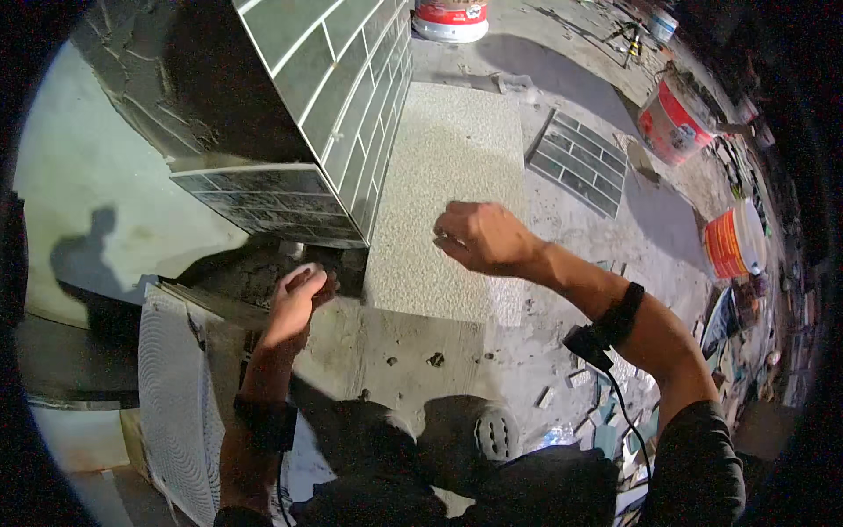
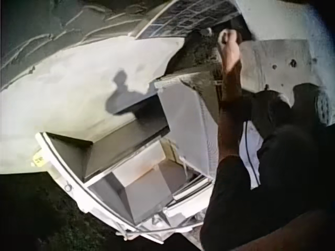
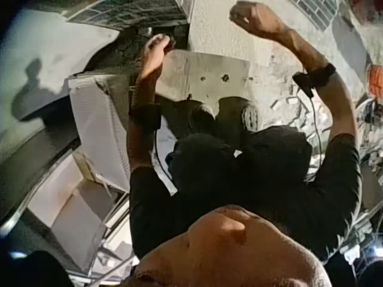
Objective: Installing wall tiles onto a pillar using spacers and mortar.
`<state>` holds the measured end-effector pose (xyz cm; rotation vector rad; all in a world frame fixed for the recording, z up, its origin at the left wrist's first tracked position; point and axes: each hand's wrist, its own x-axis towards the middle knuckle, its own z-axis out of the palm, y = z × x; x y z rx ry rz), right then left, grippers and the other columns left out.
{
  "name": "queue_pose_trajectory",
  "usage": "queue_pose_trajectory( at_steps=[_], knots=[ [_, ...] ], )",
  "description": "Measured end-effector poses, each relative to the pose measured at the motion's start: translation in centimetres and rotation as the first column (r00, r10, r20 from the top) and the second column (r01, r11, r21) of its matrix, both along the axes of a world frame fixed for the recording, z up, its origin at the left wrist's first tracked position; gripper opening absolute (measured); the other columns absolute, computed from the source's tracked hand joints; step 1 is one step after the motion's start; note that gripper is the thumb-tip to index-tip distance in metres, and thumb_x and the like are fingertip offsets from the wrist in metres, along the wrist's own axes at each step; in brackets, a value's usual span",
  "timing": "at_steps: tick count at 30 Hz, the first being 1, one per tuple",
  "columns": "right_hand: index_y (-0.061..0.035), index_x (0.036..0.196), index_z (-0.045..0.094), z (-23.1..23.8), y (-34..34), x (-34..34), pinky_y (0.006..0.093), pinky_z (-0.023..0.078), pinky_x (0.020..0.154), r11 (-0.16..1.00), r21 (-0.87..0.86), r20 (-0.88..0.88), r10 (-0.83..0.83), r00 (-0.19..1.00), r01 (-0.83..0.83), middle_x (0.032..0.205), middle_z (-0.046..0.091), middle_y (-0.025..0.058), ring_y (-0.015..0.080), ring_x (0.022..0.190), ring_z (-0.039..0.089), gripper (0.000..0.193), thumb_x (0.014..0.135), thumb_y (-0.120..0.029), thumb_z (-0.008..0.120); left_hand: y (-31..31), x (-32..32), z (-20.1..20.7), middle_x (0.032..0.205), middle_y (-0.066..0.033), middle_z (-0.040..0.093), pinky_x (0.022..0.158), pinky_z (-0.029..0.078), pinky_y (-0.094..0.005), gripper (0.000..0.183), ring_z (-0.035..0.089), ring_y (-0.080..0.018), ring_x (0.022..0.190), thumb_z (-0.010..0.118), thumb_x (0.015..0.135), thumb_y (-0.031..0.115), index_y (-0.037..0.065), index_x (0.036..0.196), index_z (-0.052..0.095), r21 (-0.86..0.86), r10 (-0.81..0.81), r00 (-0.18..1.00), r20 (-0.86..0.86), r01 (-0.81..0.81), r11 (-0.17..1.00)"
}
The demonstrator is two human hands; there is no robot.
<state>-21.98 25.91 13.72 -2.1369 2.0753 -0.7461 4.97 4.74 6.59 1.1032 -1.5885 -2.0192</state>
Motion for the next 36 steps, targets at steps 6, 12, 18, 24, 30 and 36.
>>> queue_pose_trajectory(
  at_steps=[6, 12, 18, 24, 30, 36],
  knots=[
    [0.0027, 0.097, 0.068, 5.9, -4.4, 2.0, 0.0362, 0.054, 0.062, 0.953, -0.304, -0.002, 0.015, 1.0, -0.015, 0.09, 0.067, 0.015, 0.027, 0.072, 0.066, 0.011, 0.088, -0.003, 0.072, -2.5, -0.7, -8.5, 0.103, -0.014, 0.07, 0.079, 0.058, -0.0338, 0.024, 0.071, -0.0234, 0.088, 0.061, 0.099, 0.016, -0.004, 0.114, 0.062, 0.279, 0.345, 0.932, -0.111, -0.304, 0.911],
    [-0.0048, 0.098, 0.066, 8.9, -8.6, 4.9, 0.0428, 0.054, 0.06, 0.796, -0.597, -0.154, 0.013, 0.988, -0.104, 0.098, 0.062, 0.0098, 0.0345, 0.07, 0.065, 0.012, 0.086, -0.008, 0.068, -3.9, -2.3, -11.9, 0.14, -0.0299, 0.053, 0.107, 0.05, -0.044, 0.061, 0.059, -0.0373, 0.124, 0.051, 0.107, 0.029, -0.01, 0.149, 0.032, 0.371, 0.401, 0.898, -0.183, -0.315, 0.873],
    [-0.0056, 0.093, 0.063, 8.0, -12.2, 6.8, 0.0392, 0.056, 0.058, 0.762, -0.591, -0.402, 0.006, 0.915, -0.264, 0.094, 0.059, 0.0092, 0.03, 0.072, 0.067, 0.007, 0.088, -0.01, 0.061, -3.5, -2.8, -10.6, 0.154, -0.0338, 0.034, 0.12, 0.036, -0.0476, 0.076, 0.038, -0.0419, 0.144, 0.045, 0.109, 0.043, -0.009, 0.157, 0.016, 0.358, 0.473, 0.829, -0.298, -0.362, 0.861],
    [0.0003, 0.093, 0.06, 8.3, -13.3, 5.8, 0.0315, 0.046, 0.039, 0.842, -0.444, -0.506, 0.045, 0.861, -0.305, 0.093, 0.057, 0.0171, 0.0198, 0.056, 0.054, 0.018, 0.076, -0.004, 0.063, -5.3, -4.3, -13.7, 0.146, -0.0251, 0.049, 0.11, 0.039, -0.0405, 0.086, 0.046, -0.0312, 0.136, 0.043, 0.103, 0.065, -0.008, 0.148, 0.038, 0.207, 0.369, 0.889, -0.271, -0.32, 0.925],
    [0.0035, 0.084, 0.059, 8.4, -13.7, 5.2, 0.0357, 0.048, 0.043, 0.827, -0.451, -0.543, 0.044, 0.839, -0.336, 0.086, 0.058, 0.0152, 0.0223, 0.06, 0.059, 0.013, 0.075, -0.006, 0.061, -7.1, -4.1, -16.5, 0.114, -0.0129, 0.066, 0.092, 0.049, -0.0373, 0.062, 0.063, -0.0233, 0.104, 0.05, 0.104, 0.057, 0.001, 0.129, 0.056, 0.237, 0.391, 0.893, -0.223, -0.339, 0.91],
    [0.0032, 0.08, 0.061, 8.7, -13.1, 4.8, 0.0386, 0.051, 0.048, 0.8, -0.441, -0.6, 0.076, 0.796, -0.408, 0.081, 0.059, 0.0149, 0.0269, 0.062, 0.063, 0.011, 0.074, -0.006, 0.062, -8.1, -4.2, -18.6, 0.103, -0.01, 0.068, 0.087, 0.054, -0.0363, 0.048, 0.066, -0.0214, 0.094, 0.063, 0.101, 0.047, 0.003, 0.119, 0.061, 0.299, 0.42, 0.858, -0.295, -0.335, 0.894]
  ],
)
